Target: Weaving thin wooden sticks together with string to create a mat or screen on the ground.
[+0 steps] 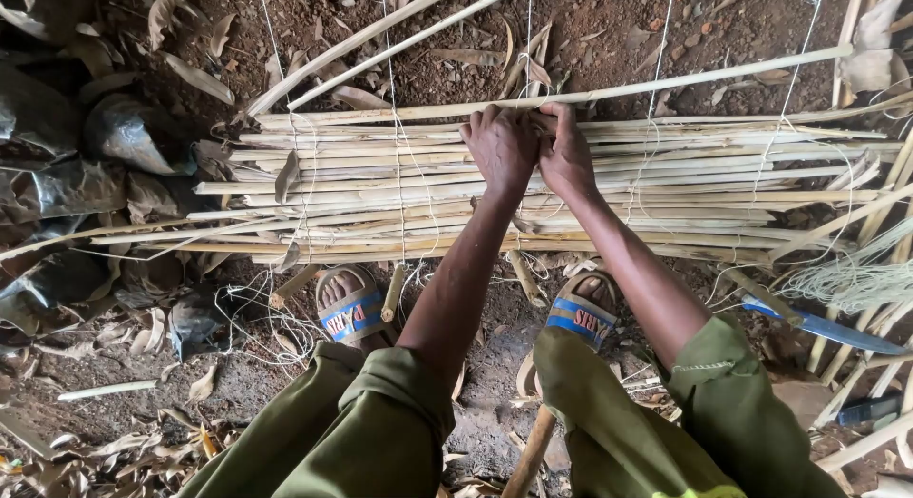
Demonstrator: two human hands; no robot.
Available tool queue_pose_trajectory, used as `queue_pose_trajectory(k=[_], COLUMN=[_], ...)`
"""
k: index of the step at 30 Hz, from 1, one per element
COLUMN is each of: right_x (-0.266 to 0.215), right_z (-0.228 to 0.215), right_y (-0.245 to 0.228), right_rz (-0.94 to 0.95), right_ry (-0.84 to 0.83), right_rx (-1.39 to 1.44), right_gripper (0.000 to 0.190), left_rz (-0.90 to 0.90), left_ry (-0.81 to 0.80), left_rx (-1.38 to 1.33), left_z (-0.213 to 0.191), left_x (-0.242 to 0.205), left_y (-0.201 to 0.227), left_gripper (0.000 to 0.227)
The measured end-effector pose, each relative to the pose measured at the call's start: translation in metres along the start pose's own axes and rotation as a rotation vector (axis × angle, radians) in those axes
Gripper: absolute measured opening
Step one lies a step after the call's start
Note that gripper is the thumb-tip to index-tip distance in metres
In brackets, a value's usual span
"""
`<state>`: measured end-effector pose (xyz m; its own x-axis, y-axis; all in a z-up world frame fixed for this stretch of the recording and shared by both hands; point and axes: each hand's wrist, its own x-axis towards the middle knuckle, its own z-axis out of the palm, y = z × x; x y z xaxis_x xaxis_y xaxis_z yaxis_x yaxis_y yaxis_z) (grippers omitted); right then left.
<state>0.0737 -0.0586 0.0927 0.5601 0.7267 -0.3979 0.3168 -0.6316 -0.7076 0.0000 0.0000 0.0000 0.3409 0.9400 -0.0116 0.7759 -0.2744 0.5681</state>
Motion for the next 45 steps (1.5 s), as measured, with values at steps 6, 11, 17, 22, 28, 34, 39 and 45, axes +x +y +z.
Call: queue_pose_trajectory(k=[6,11,17,22,28,34,39,45], right_x=[0.007,0.006,0.01,0.013,-0.016,-0.068,-0.104,-0.133], right_z=[0.002,-0.005,0.003,0.003,-0.024,-0.046,-0.069,-0.121], right_y=[0.045,0.041,0.045,0.045,0.023,0.008,-0.021,-0.047], right_rz=[-0.299,-0.451,-0.463,-0.442,-0.469,-0.473,-0.479,-0.248], right_ry=[0.264,0.379,0.351,0.333,0.35,0.138,-0.014,-0.099], right_rx=[-0.267,-0.489,-0.472,-0.4,-0.324,-0.134,0.167,0.38], right_gripper=[0.03,0.026,0.018,0.015,0.014,0.009,0.008,0.017], left_rz=[0.031,0.051,0.004,-0.042,-0.047,0.026,0.075,0.153], left_ry=[0.003,-0.04,-0.2,-0.273,-0.309,-0.276,-0.256,-0.282], left_rx=[-0.083,-0.138,-0.207,-0.238,-0.271,-0.17,-0.109,-0.109], left_z=[-0.016,-0.016,0.002,0.002,-0.009,-0.017,-0.011,-0.022], left_x=[-0.004,-0.009,0.001,0.013,0.008,0.009,0.009,0.003], left_y=[-0.002,-0.011,-0.031,-0.034,-0.032,-0.026,-0.03,-0.032], left_gripper=[0.008,0.009,0.014,0.02,0.017,0.008,0.009,0.022])
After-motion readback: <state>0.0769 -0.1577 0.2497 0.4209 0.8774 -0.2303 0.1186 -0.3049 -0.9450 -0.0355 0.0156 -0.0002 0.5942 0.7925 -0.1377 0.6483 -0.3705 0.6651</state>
